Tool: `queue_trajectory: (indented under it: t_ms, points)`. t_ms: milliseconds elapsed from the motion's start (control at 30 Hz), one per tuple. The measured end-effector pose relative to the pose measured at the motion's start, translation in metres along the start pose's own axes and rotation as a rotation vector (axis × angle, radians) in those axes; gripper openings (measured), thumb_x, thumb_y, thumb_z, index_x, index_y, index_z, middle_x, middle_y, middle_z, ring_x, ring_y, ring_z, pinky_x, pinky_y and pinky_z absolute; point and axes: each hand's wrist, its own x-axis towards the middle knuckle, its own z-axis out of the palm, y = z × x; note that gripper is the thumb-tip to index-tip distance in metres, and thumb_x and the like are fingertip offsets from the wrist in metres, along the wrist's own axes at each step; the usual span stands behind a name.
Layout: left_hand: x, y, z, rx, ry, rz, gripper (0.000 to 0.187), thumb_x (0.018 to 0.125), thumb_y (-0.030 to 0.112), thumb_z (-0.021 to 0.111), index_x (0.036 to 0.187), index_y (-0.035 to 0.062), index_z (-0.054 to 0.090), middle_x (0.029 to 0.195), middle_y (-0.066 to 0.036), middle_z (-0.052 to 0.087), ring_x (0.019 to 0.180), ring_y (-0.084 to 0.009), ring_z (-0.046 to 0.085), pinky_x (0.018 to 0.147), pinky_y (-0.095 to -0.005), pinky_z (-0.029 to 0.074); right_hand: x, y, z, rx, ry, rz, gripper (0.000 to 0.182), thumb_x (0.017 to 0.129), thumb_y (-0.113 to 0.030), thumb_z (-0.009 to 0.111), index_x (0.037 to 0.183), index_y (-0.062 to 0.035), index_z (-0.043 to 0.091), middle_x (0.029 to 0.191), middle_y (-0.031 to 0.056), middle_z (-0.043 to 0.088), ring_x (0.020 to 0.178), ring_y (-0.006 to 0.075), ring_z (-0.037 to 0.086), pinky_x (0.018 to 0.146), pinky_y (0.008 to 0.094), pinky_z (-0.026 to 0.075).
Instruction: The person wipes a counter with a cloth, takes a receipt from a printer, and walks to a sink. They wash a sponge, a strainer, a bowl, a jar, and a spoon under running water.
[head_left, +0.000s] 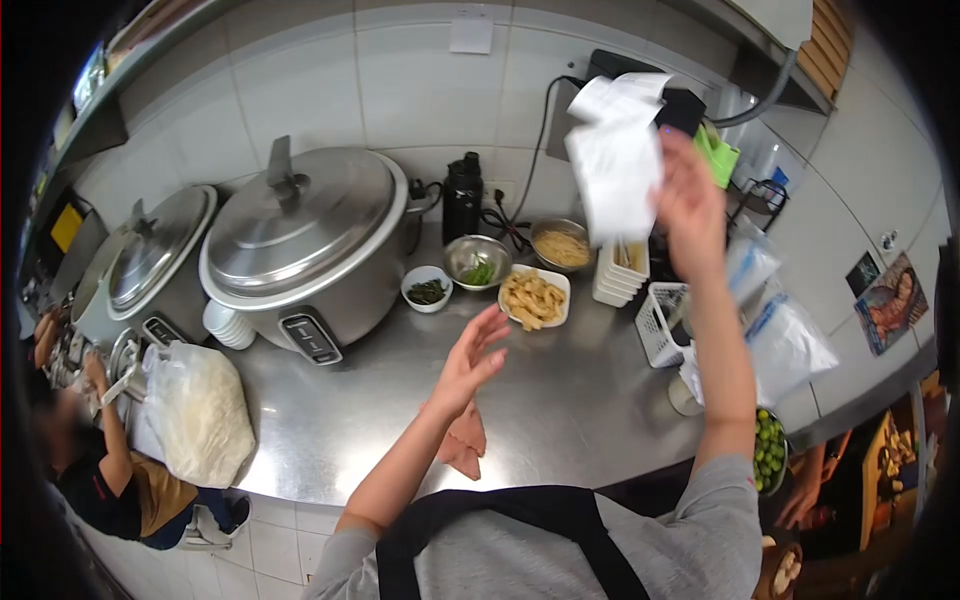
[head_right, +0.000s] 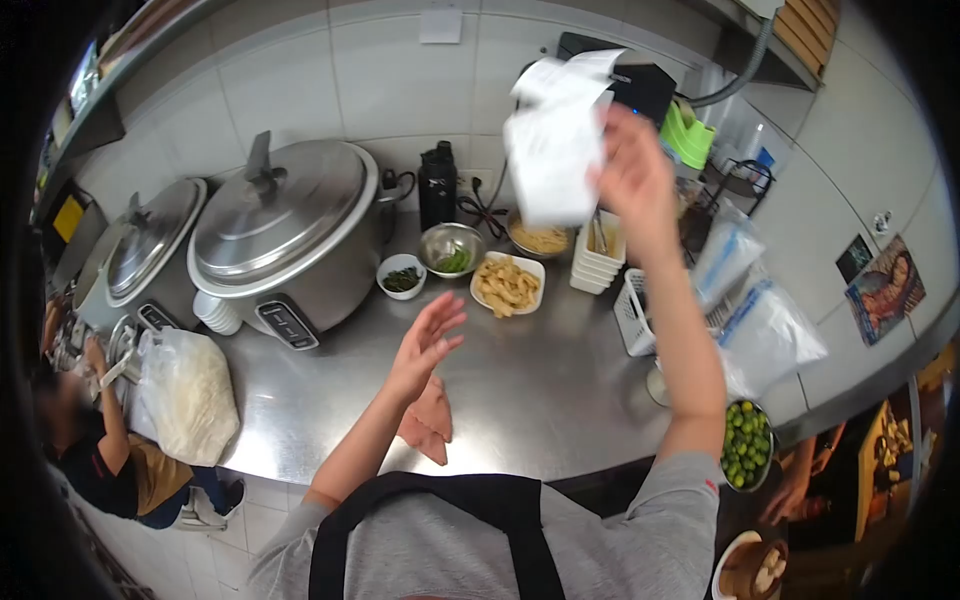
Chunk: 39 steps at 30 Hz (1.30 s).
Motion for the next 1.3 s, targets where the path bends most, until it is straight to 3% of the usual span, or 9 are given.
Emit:
queue_trajectory:
  t_ms: [67,167,400,500,700,933,1100,1233,1300]
  points:
    - [0.019,-0.013,0.007,-0.326,-0.118,-0.011,0.085,0.073,0.034,0.068,0.136,0.0063,0.019,0.131,-0.013,0.036,0.123,-0.0241,0.034,0.098,-0.0370,0.032,-0.073,0.009,0.006,-0.140,-0.155,0.130,0.054,0.069,0.003,0.060,0.120,-0.0031,0.044,0.110,0.0045,0.050,0.091,0.0077,0.049,0.078,0.0204,0.041]
    - [0.028,-0.025,0.017,-0.584,-0.279,-0.060,0.095,0.068,0.045,0.070,0.136,0.0067,0.016,0.129,-0.011,0.037,0.120,-0.0218,0.038,0.097,-0.0359,0.034,-0.152,-0.007,0.025,0.145,-0.267,0.697,0.040,0.075,0.009,0.051,0.114,-0.0014,0.051,0.112,0.0038,0.051,0.089,0.0073,0.052,0.073,0.0206,0.043]
    - [0.014,-0.050,0.024,-0.552,0.002,-0.201,0.042,0.088,0.024,0.049,0.121,-0.0003,0.039,0.117,-0.013,0.051,0.108,-0.0224,0.051,0.090,-0.0346,0.043,-0.177,-0.023,0.019,-0.267,-0.538,0.747,0.031,0.073,0.010,0.047,0.098,-0.0023,0.060,0.101,0.0091,0.056,0.087,0.0203,0.059,0.071,0.0275,0.048]
    - [0.013,-0.037,0.013,-0.409,0.105,-0.098,0.035,0.092,0.019,0.042,0.119,-0.0033,0.042,0.116,-0.014,0.052,0.106,-0.0255,0.053,0.088,-0.0334,0.044,-0.147,-0.009,0.005,-0.653,-0.789,0.365,0.035,0.066,0.011,0.047,0.096,-0.0027,0.060,0.101,0.0129,0.058,0.089,0.0283,0.058,0.075,0.0333,0.048]
    - [-0.007,-0.012,-0.015,-0.254,0.214,0.039,0.032,0.092,0.016,0.041,0.117,-0.0048,0.046,0.113,-0.014,0.054,0.102,-0.0241,0.055,0.085,-0.0309,0.045,0.058,0.016,-0.013,-1.184,-0.344,-0.461,0.038,0.069,0.011,0.040,0.103,-0.0048,0.050,0.095,0.0140,0.054,0.088,0.0340,0.054,0.070,0.0386,0.045]
    - [-0.033,-0.012,-0.039,-0.215,0.304,0.022,0.031,0.091,0.015,0.042,0.116,-0.0042,0.046,0.111,-0.015,0.055,0.100,-0.0252,0.056,0.080,-0.0313,0.047,0.147,0.074,-0.020,-1.714,-0.250,-0.340,0.026,0.068,0.003,0.052,0.093,-0.0013,0.045,0.086,0.0165,0.054,0.080,0.0339,0.059,0.061,0.0423,0.049]
    - [-0.027,-0.011,-0.032,-0.198,0.261,-0.044,0.030,0.091,0.012,0.043,0.116,-0.0038,0.048,0.110,-0.012,0.056,0.098,-0.0214,0.057,0.080,-0.0289,0.046,0.130,0.082,-0.011,-1.978,-0.242,-0.472,0.033,0.070,-0.007,0.055,0.104,-0.0040,0.054,0.107,0.0104,0.050,0.093,0.0258,0.051,0.073,0.0353,0.045]
    - [-0.021,-0.013,-0.018,-0.231,0.160,-0.064,0.031,0.091,0.016,0.043,0.117,-0.0015,0.046,0.111,-0.012,0.055,0.099,-0.0212,0.057,0.078,-0.0290,0.047,0.053,0.036,0.029,-1.423,-0.079,-0.522,0.034,0.079,-0.017,0.056,0.110,-0.0045,0.051,0.104,0.0120,0.055,0.093,0.0261,0.055,0.077,0.0355,0.045]
    - [-0.017,-0.015,-0.007,-0.294,0.077,-0.092,0.032,0.092,0.017,0.043,0.117,-0.0013,0.046,0.111,-0.012,0.055,0.098,-0.0206,0.057,0.078,-0.0287,0.047,-0.020,0.023,0.046,-0.960,-0.335,0.025,0.034,0.083,-0.023,0.054,0.112,-0.0056,0.051,0.091,0.0106,0.060,0.085,0.0219,0.059,0.076,0.0329,0.046]
